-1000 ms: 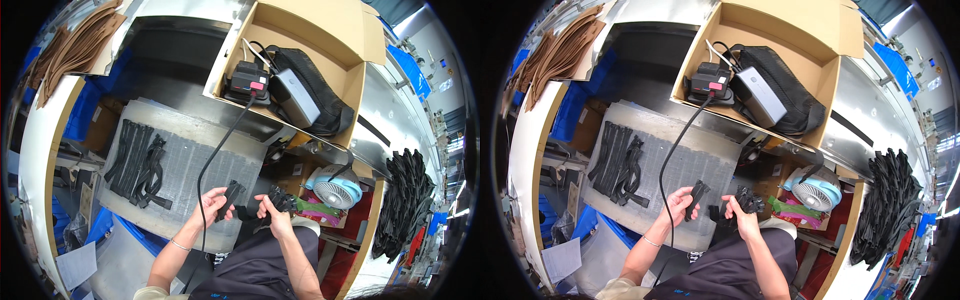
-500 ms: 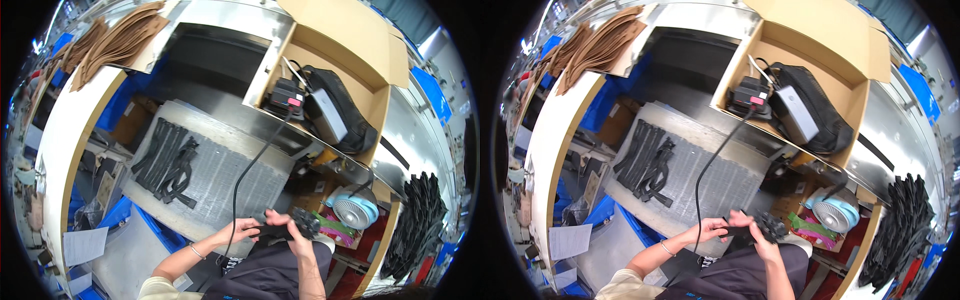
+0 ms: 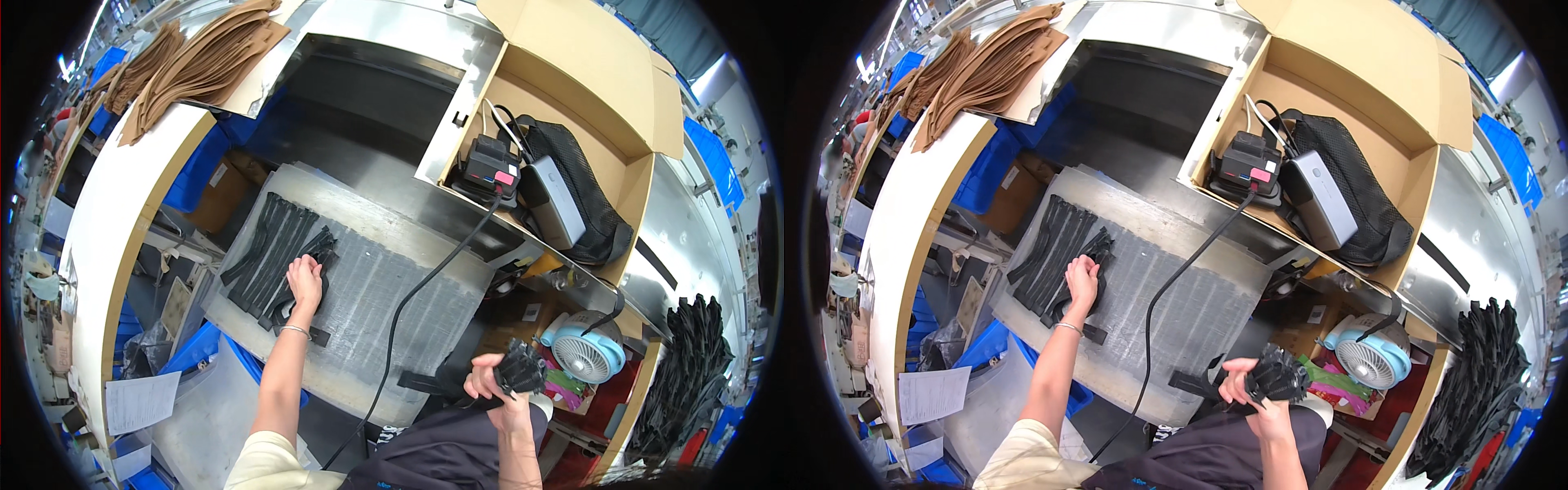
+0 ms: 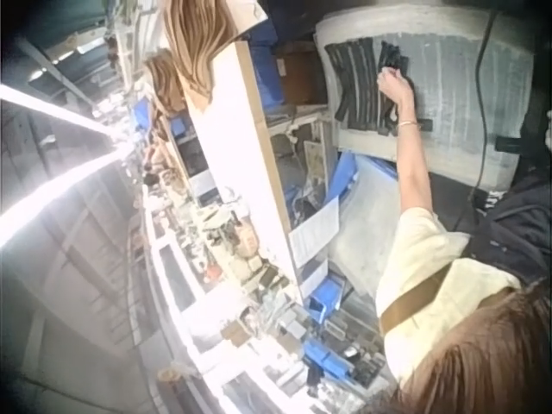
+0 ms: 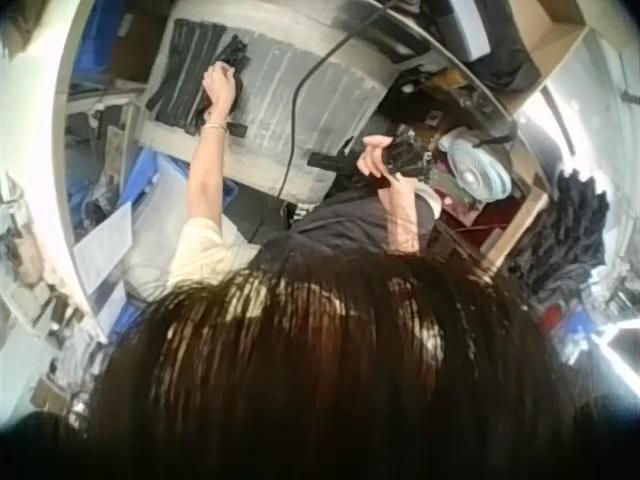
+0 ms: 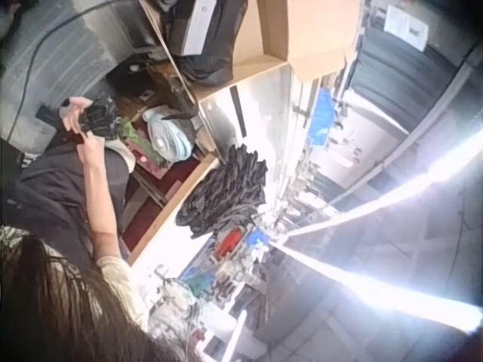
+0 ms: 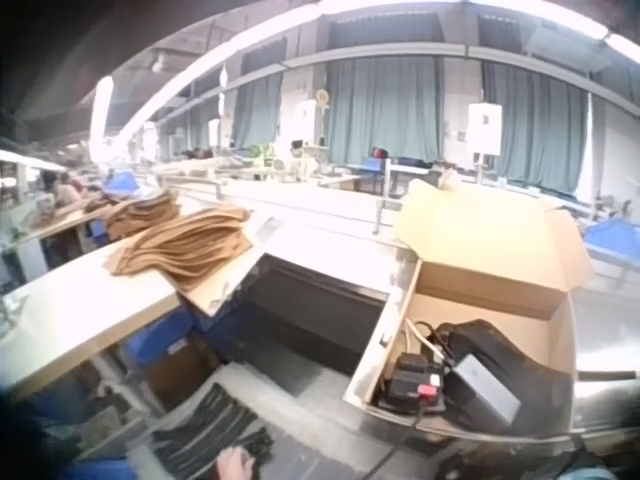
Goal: Organizing leather straps and sewing them using an industrial sewing machine.
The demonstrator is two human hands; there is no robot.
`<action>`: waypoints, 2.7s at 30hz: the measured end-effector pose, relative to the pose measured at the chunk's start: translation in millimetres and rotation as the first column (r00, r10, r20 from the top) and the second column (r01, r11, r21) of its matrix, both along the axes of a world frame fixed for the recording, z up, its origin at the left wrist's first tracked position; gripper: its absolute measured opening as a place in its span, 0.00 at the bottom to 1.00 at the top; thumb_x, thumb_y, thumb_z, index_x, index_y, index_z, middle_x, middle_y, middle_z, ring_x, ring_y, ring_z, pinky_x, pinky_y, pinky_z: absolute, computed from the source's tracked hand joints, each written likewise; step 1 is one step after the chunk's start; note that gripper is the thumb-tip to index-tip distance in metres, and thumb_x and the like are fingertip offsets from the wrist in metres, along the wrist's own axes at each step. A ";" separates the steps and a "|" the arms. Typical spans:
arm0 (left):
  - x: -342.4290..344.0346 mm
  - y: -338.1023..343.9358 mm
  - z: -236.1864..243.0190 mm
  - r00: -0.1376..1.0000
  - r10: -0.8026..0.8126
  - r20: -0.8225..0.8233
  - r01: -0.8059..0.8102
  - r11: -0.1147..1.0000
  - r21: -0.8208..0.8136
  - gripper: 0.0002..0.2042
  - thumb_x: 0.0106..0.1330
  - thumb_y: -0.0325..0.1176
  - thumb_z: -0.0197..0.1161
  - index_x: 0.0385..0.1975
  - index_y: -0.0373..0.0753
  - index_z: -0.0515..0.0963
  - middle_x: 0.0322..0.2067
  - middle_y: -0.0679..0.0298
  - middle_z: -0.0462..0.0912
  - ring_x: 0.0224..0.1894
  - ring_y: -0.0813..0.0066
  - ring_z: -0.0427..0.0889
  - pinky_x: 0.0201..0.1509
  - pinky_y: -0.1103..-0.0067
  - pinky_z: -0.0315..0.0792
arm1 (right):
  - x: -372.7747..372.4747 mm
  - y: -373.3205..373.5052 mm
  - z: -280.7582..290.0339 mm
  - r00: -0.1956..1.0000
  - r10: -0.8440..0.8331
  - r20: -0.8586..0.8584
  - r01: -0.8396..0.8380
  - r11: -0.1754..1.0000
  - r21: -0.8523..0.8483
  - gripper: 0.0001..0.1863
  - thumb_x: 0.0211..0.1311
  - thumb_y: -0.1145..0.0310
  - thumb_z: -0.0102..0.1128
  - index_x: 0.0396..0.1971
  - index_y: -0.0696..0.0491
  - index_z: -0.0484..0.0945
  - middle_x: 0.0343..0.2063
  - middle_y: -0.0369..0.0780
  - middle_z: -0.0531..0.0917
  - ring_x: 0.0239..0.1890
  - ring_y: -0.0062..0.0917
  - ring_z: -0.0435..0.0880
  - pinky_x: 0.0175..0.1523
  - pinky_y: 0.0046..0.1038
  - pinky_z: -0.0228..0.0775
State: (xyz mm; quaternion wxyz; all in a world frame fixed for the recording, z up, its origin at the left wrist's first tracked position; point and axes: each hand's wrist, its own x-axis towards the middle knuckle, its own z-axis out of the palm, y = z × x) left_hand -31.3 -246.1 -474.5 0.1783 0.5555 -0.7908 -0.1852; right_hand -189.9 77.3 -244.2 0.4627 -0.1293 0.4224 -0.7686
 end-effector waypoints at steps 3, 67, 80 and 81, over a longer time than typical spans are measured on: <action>5.1 12.6 15.6 0.975 -0.221 -0.035 0.197 0.921 -0.336 0.06 0.55 0.25 0.60 0.27 0.37 0.68 0.26 0.58 0.70 0.36 0.56 0.71 0.39 0.66 0.65 | -5.3 -1.2 -11.6 0.998 -0.032 0.055 0.022 0.984 0.175 0.12 0.59 0.71 0.56 0.38 0.64 0.73 0.17 0.31 0.65 0.20 0.16 0.61 0.30 0.24 0.60; -26.2 178.5 123.7 0.495 0.205 -0.844 0.800 0.271 0.535 0.26 0.51 0.25 0.67 0.53 0.33 0.69 0.49 0.58 0.76 0.52 0.72 0.73 0.52 0.81 0.67 | 17.3 8.2 -80.4 0.991 -0.118 -0.059 0.132 0.879 0.458 0.14 0.65 0.68 0.48 0.42 0.63 0.72 0.31 0.43 0.81 0.34 0.27 0.82 0.42 0.27 0.75; -48.9 227.7 134.6 0.568 -0.148 -0.809 0.762 0.466 0.450 0.32 0.55 0.22 0.49 0.64 0.43 0.55 0.56 0.59 0.61 0.58 0.68 0.57 0.63 0.76 0.49 | 43.4 -19.2 -94.2 0.880 -0.253 -0.401 0.421 0.807 0.415 0.13 0.64 0.68 0.52 0.45 0.58 0.73 0.40 0.38 0.80 0.41 0.19 0.77 0.45 0.22 0.69; -49.4 230.3 133.4 0.619 -0.326 -0.714 0.746 0.529 0.405 0.35 0.51 0.19 0.48 0.64 0.40 0.53 0.57 0.55 0.59 0.58 0.61 0.57 0.63 0.74 0.49 | 44.9 -19.7 -94.9 0.873 -0.270 -0.407 0.436 0.805 0.402 0.14 0.64 0.68 0.51 0.46 0.58 0.73 0.41 0.38 0.79 0.42 0.20 0.77 0.46 0.22 0.69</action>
